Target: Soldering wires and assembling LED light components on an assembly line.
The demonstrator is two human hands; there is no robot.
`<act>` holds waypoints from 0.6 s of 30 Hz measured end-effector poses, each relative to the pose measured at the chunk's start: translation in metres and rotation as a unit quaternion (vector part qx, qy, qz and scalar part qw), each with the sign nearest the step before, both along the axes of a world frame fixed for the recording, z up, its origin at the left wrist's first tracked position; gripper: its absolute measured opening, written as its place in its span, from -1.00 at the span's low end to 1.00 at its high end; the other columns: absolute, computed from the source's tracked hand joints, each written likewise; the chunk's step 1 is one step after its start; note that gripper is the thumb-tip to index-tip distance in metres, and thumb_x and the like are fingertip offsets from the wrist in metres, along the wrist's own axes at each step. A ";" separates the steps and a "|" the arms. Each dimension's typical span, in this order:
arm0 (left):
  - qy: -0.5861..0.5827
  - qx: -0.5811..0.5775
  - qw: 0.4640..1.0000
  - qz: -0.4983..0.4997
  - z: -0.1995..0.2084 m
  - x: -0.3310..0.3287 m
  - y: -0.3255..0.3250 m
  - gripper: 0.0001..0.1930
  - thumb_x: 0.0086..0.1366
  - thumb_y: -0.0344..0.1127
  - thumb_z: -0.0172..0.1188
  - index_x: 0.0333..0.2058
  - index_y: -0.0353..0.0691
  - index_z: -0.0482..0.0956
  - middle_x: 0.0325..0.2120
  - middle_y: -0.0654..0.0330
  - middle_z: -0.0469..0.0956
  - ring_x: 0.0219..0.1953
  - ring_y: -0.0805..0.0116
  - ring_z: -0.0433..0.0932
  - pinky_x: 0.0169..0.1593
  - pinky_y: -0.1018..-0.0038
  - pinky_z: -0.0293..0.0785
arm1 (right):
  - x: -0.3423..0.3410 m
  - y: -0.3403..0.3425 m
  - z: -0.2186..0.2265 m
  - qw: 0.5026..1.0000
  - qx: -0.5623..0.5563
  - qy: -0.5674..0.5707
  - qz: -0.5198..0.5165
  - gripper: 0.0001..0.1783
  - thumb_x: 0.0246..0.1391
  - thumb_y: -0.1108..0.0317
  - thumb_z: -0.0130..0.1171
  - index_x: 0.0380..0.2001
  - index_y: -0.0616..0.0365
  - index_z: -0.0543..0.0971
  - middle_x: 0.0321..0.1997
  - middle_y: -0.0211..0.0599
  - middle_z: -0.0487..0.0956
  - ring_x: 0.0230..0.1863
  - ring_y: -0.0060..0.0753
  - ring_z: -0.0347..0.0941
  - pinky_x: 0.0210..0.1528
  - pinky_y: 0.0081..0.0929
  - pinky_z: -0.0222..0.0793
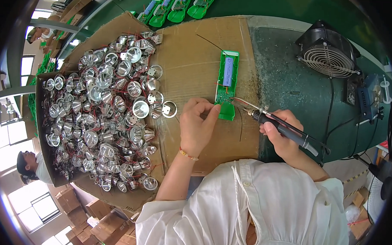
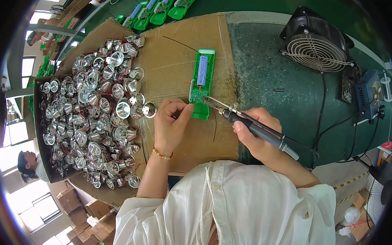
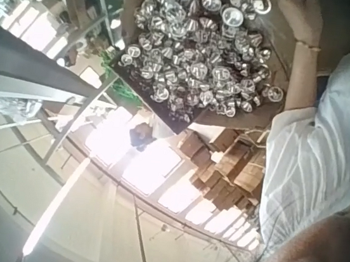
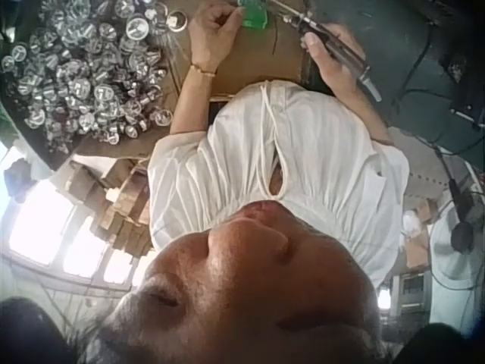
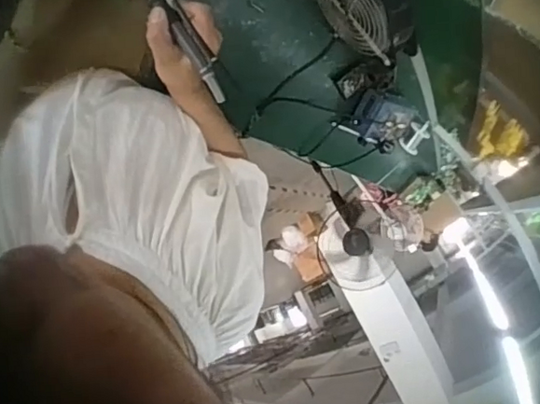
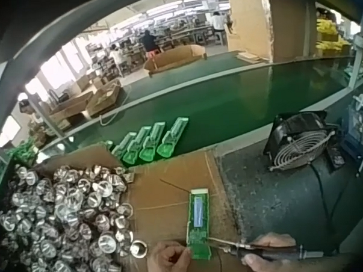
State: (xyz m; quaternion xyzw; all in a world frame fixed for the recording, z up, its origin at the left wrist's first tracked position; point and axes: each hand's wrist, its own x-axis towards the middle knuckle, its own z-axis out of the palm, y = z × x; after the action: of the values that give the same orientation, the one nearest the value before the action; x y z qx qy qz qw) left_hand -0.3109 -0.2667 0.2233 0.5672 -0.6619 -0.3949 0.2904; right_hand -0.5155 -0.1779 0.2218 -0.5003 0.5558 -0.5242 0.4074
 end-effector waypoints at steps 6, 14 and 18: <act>-0.020 -0.013 1.000 -0.009 -0.002 0.000 -0.001 -0.86 0.05 -0.35 0.26 -0.52 -0.32 0.58 -0.44 0.14 0.49 -0.39 0.28 0.45 -0.36 0.46 0.39 | 0.003 0.000 0.002 1.000 0.026 -0.009 -0.001 -0.80 0.02 0.42 0.13 -0.38 0.33 0.38 -0.46 -0.19 0.52 -0.47 -0.53 0.50 -0.41 -0.58 0.50; -0.011 -0.014 1.000 -0.025 -0.004 -0.002 -0.004 -0.87 0.10 -0.38 0.24 -0.49 -0.36 0.57 -0.46 0.21 0.47 -0.49 0.52 0.40 -0.40 0.60 0.34 | 0.004 -0.003 0.003 0.999 0.034 -0.022 -0.019 -0.82 0.02 0.41 0.14 -0.39 0.31 0.40 -0.51 -0.23 0.54 -0.52 -0.58 0.47 -0.49 -0.61 0.43; -0.007 0.008 1.000 -0.010 -0.004 0.000 -0.006 -0.86 0.05 -0.35 0.26 -0.53 -0.32 0.58 -0.49 0.14 0.49 -0.47 0.31 0.45 -0.41 0.46 0.37 | 0.010 -0.004 0.010 0.991 0.037 -0.111 -0.070 -0.82 0.03 0.43 0.12 -0.37 0.33 0.40 -0.52 -0.23 0.54 -0.53 -0.57 0.48 -0.48 -0.60 0.45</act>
State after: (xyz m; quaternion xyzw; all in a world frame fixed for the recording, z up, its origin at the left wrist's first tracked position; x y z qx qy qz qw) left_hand -0.3108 -0.2728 0.2191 0.5658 -0.6665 -0.3985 0.2773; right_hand -0.5055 -0.1817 0.2318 -0.3834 0.5599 -0.5827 0.4471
